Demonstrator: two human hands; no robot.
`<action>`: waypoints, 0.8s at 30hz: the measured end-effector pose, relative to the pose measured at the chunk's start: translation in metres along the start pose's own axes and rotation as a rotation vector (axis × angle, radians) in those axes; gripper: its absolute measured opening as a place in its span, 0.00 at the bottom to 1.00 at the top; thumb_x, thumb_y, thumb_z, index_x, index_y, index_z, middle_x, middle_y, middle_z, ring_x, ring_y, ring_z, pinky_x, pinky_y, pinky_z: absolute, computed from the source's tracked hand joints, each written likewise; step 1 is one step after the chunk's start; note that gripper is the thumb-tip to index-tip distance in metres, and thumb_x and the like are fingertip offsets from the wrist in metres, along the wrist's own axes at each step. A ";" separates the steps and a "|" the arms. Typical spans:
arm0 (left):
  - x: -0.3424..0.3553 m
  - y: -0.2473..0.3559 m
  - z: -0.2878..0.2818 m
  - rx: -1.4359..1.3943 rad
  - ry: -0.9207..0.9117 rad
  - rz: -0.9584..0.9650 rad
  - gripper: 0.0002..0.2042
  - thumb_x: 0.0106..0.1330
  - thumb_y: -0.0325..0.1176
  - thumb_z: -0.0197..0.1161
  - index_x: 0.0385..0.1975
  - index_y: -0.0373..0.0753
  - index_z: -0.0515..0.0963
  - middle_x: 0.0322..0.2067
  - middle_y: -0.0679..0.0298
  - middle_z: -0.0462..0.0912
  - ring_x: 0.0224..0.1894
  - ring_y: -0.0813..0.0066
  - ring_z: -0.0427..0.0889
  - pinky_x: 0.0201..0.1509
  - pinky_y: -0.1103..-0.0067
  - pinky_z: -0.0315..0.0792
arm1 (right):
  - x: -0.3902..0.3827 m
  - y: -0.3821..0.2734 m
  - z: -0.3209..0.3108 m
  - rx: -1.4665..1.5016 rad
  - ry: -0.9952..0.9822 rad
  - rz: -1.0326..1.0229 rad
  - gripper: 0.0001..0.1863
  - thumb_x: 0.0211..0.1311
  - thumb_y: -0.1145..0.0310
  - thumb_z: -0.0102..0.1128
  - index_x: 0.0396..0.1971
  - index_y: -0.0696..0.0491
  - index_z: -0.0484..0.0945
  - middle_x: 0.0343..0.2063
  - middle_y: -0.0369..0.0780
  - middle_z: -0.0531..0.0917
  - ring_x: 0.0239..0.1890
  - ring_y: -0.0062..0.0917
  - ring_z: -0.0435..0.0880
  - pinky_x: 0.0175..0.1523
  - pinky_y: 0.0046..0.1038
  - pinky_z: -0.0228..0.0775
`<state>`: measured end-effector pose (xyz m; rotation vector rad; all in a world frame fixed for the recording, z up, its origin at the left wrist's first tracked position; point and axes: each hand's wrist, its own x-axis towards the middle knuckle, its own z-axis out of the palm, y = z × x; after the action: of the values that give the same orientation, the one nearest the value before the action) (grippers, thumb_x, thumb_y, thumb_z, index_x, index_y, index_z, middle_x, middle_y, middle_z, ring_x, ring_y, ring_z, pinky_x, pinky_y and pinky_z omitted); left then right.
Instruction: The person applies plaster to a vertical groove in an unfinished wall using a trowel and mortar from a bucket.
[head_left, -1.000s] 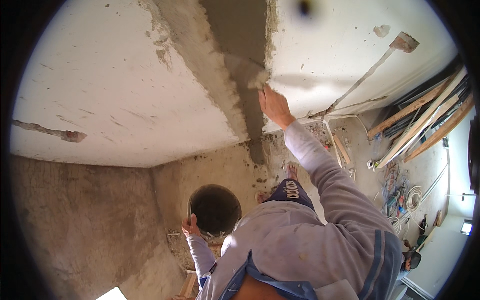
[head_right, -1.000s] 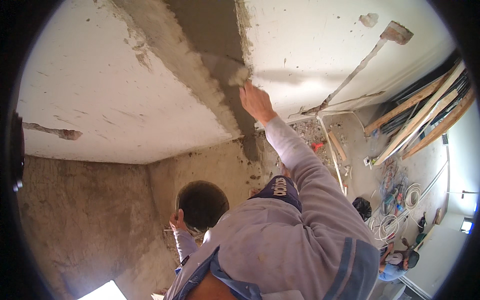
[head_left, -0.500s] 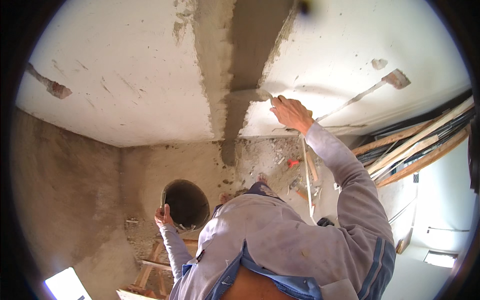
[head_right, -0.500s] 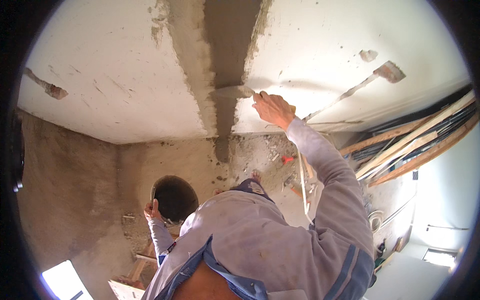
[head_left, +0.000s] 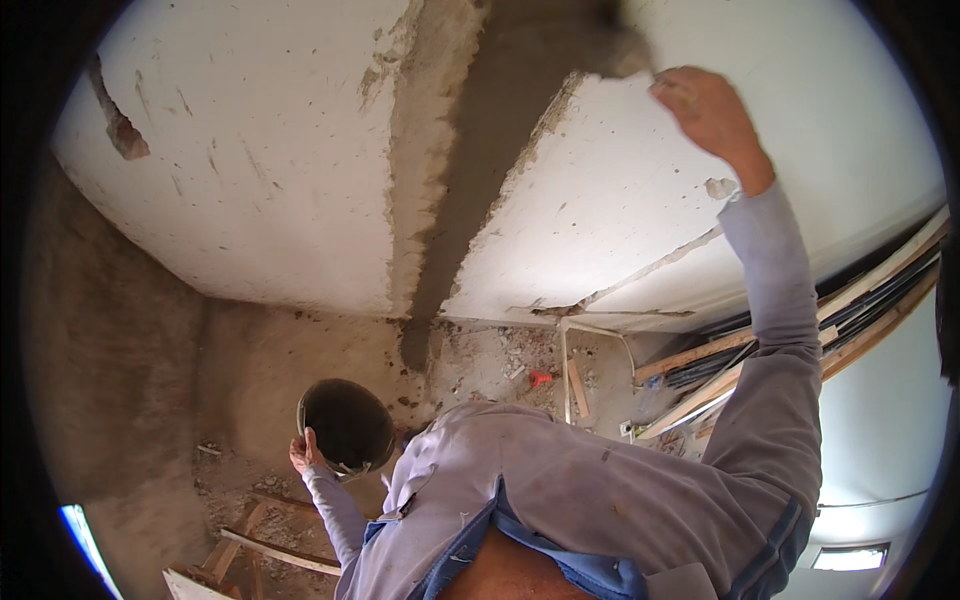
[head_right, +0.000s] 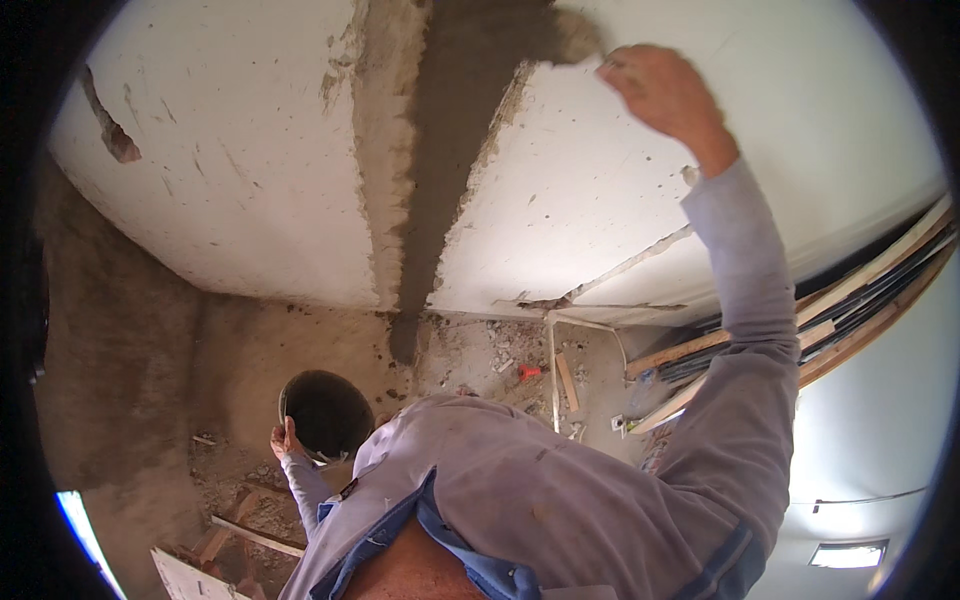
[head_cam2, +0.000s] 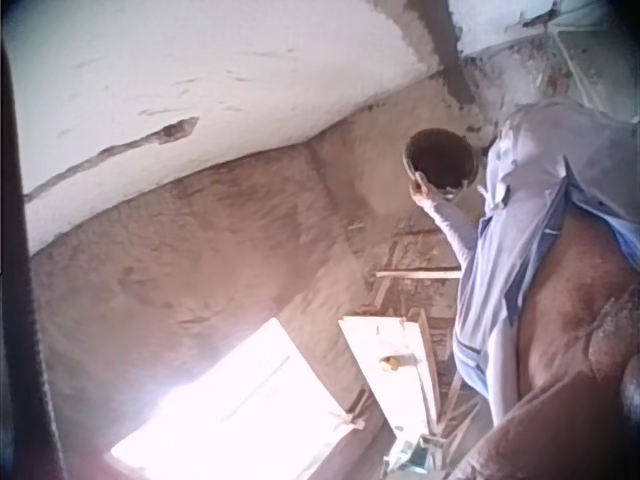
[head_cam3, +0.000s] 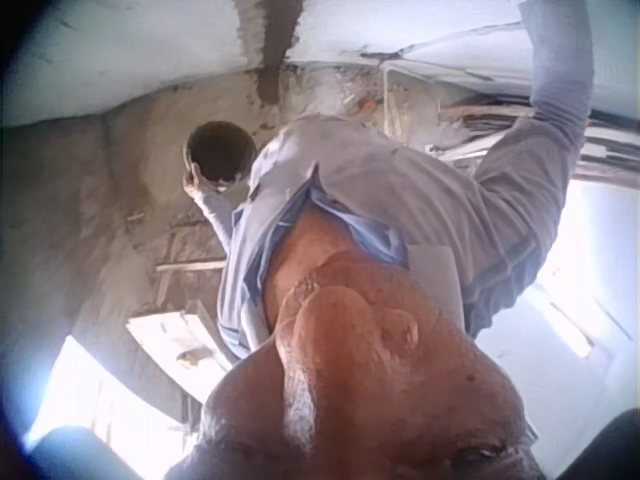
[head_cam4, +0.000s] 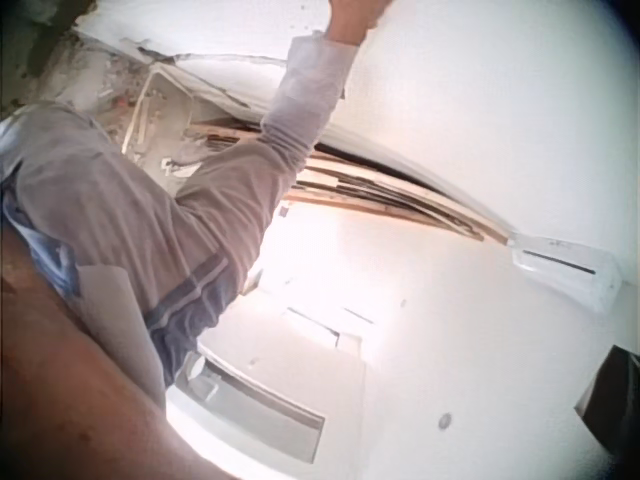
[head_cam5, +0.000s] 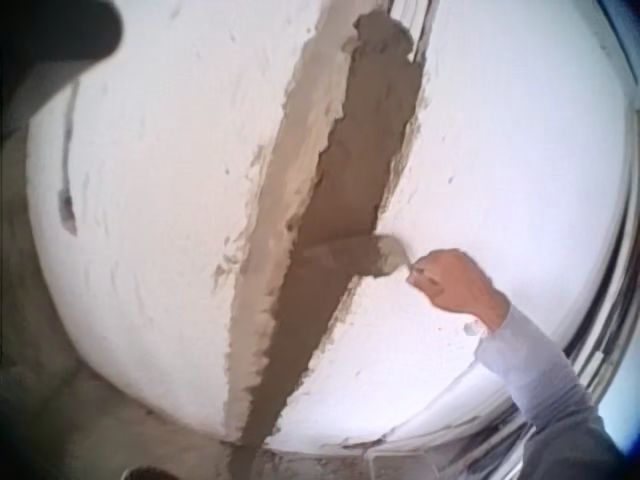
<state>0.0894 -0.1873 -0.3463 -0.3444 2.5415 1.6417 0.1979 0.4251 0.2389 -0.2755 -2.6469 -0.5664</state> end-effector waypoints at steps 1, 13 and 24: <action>0.000 -0.002 0.004 -0.046 0.005 0.004 0.28 0.55 0.53 0.66 0.14 0.38 0.59 0.14 0.68 0.59 0.20 0.76 0.57 0.24 0.75 0.56 | 0.005 -0.006 -0.023 0.030 0.063 0.023 0.19 0.62 0.54 0.53 0.35 0.56 0.81 0.37 0.47 0.82 0.41 0.42 0.79 0.48 0.37 0.70; -0.002 -0.018 0.012 0.048 -0.019 -0.198 0.34 0.52 0.53 0.69 0.43 0.24 0.72 0.39 0.53 0.78 0.41 0.67 0.75 0.47 0.76 0.69 | 0.008 -0.060 0.039 -0.198 -0.335 -0.155 0.13 0.62 0.61 0.52 0.32 0.56 0.79 0.30 0.43 0.81 0.33 0.38 0.82 0.39 0.38 0.74; -0.019 -0.011 0.007 0.086 0.032 -0.202 0.29 0.54 0.50 0.68 0.36 0.26 0.70 0.31 0.56 0.76 0.35 0.68 0.73 0.41 0.75 0.69 | 0.106 -0.005 -0.145 -0.355 -0.027 -0.036 0.15 0.60 0.59 0.53 0.31 0.55 0.81 0.32 0.45 0.82 0.38 0.43 0.79 0.44 0.40 0.70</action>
<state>0.1102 -0.1828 -0.3551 -0.6019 2.4947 1.4625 0.1540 0.3696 0.4045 -0.3405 -2.5684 -1.0517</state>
